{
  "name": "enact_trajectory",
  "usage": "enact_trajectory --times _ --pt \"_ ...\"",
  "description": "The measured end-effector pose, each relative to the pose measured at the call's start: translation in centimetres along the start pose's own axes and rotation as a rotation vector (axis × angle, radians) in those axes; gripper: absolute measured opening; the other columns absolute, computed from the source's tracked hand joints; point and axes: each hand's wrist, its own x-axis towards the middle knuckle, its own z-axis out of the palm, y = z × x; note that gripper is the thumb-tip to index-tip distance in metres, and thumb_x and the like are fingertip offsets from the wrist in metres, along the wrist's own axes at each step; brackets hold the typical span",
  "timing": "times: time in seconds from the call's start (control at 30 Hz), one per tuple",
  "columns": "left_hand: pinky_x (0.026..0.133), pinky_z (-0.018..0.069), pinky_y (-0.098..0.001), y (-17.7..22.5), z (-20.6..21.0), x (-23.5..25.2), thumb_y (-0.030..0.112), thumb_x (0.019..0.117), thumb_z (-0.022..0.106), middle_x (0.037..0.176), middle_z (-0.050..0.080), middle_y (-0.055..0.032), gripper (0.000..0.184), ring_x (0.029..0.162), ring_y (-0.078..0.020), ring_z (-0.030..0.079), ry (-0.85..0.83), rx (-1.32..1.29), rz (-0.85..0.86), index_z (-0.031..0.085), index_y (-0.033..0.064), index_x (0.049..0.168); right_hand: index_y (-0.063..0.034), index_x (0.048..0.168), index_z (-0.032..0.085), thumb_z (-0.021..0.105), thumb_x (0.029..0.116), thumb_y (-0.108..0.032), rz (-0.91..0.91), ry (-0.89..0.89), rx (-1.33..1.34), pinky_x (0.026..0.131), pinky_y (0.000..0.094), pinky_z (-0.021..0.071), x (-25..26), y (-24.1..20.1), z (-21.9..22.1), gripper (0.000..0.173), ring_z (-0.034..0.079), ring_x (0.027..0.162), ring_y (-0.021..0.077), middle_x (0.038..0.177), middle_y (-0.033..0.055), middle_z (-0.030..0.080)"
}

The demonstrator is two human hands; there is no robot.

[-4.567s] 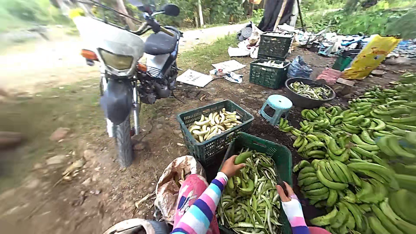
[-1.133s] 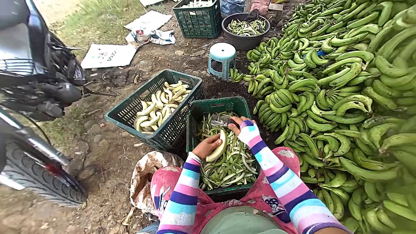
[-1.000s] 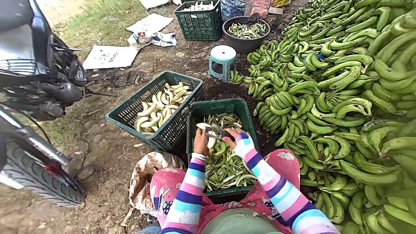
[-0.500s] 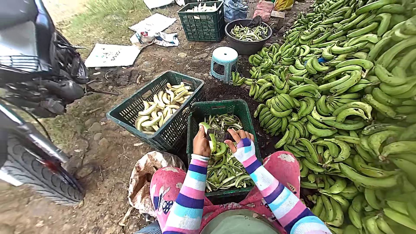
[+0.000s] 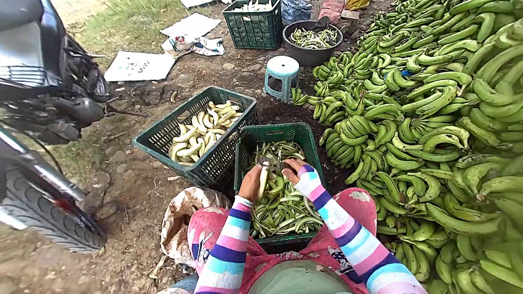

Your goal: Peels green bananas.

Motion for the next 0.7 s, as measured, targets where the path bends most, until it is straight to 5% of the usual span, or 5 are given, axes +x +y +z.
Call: enact_trajectory --times 0.17,0.27,0.5,0.6,0.7 --pt "0.039 0.0457 -0.0173 0.1 0.6 1.2 0.039 0.1076 0.032 0.060 0.055 -0.0011 0.045 0.044 -0.0068 0.054 -0.037 -0.847 -0.487 0.056 0.0076 0.087 -0.0181 0.127 0.074 0.066 0.0930 -0.053 -0.263 0.067 -0.157 0.095 0.0613 0.0488 -5.8 -0.9 0.9 0.049 0.067 0.103 0.0419 0.109 0.0200 0.071" --pt "0.046 0.0495 -0.0207 -0.7 2.0 0.5 0.036 0.1093 0.033 0.064 0.057 -0.0016 0.040 0.050 -0.0088 0.057 0.025 -0.742 -0.375 0.057 0.0098 0.091 -0.0165 0.126 0.074 0.065 0.0939 -0.051 -0.203 0.142 -0.192 0.095 0.0629 0.0485 -5.8 -1.0 0.9 0.048 0.067 0.104 0.0444 0.110 0.0218 0.071" --pt "0.057 0.0553 -0.0251 -1.5 3.6 -1.1 0.021 0.1067 0.029 0.079 0.067 -0.0058 0.037 0.062 -0.0112 0.064 -0.073 -0.709 -0.101 0.062 0.0082 0.116 -0.0140 0.146 0.058 0.047 0.1089 -0.040 0.459 -0.019 0.201 0.114 0.0578 0.0398 -0.1 -0.7 -0.1 0.046 0.057 0.133 0.0353 0.139 0.0192 0.063" --pt "0.044 0.0460 -0.0200 -1.1 2.1 -0.3 0.026 0.1085 0.027 0.063 0.058 -0.0031 0.041 0.048 -0.0089 0.055 -0.041 -0.709 -0.211 0.060 0.0077 0.093 -0.0071 0.140 0.062 0.050 0.1080 -0.035 0.344 -0.022 0.253 0.112 0.0546 0.0431 -0.6 0.2 0.1 0.044 0.061 0.127 0.0331 0.132 0.0193 0.067" --pt "0.048 0.0517 -0.0238 -0.8 0.3 0.5 0.030 0.1074 0.035 0.069 0.062 -0.0049 0.035 0.054 -0.0116 0.061 -0.030 -0.730 -0.325 0.061 0.0080 0.097 -0.0085 0.134 0.067 0.062 0.1001 -0.040 -0.029 -0.178 0.077 0.103 0.0578 0.0483 -2.5 0.5 -0.9 0.047 0.065 0.116 0.0382 0.121 0.0226 0.069"
